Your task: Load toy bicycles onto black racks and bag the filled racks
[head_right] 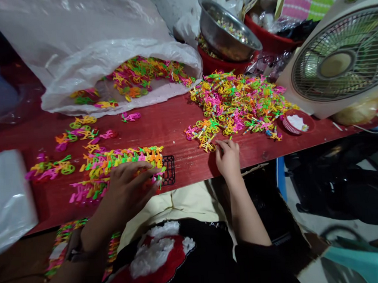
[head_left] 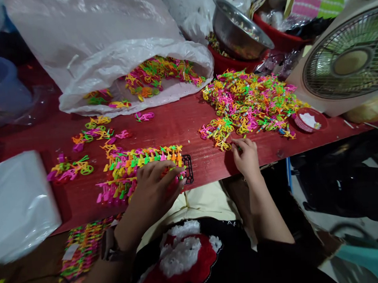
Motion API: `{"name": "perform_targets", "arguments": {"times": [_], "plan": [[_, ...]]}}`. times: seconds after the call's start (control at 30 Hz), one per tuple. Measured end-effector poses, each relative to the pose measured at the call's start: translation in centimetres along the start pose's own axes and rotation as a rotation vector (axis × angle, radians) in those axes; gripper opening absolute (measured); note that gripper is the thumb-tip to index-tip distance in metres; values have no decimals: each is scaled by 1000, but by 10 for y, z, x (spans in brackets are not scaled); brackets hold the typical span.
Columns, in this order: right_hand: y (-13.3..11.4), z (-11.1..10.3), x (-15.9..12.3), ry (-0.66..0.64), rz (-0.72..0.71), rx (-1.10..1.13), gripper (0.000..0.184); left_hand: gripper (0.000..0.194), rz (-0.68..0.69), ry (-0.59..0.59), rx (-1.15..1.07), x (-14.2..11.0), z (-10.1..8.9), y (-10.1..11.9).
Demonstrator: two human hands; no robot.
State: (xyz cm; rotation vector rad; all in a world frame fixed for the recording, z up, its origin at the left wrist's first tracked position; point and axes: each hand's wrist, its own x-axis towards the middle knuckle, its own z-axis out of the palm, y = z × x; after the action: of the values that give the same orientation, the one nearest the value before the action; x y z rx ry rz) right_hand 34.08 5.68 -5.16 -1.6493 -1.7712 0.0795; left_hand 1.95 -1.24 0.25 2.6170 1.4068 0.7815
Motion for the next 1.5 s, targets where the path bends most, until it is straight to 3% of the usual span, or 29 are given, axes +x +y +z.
{"name": "perform_targets", "arguments": {"times": [0.13,0.27,0.4,0.53,0.63,0.73,0.83,0.93,1.17,1.5], "plan": [[-6,10,-8,-162,-106,-129,37,25,-18,-29,-22,-1,2,-2],[-32,22,-20,-200,-138,-36,34,24,-28,-37,-43,-2,-1,-4],[-31,22,-3,-247,-227,27,35,24,-43,-69,-65,-5,-6,-7],[-26,21,19,-452,-327,124,18,25,-88,-77,-108,-4,-15,-6],[-36,34,20,-501,-207,300,9,29,-108,-57,-112,1,-16,-5],[-60,59,8,-446,-29,603,17,23,-83,-55,-119,7,-11,-4],[-84,81,-7,-443,-8,749,20,13,-46,-66,-121,11,-6,-5],[-94,87,-13,-432,-89,683,14,11,-49,-70,-134,12,-5,-5],[-92,80,-11,-472,-306,478,11,13,-105,-74,-147,11,-2,-7],[-104,74,7,-617,-381,295,9,11,-103,-67,-183,11,-2,-9]]}}
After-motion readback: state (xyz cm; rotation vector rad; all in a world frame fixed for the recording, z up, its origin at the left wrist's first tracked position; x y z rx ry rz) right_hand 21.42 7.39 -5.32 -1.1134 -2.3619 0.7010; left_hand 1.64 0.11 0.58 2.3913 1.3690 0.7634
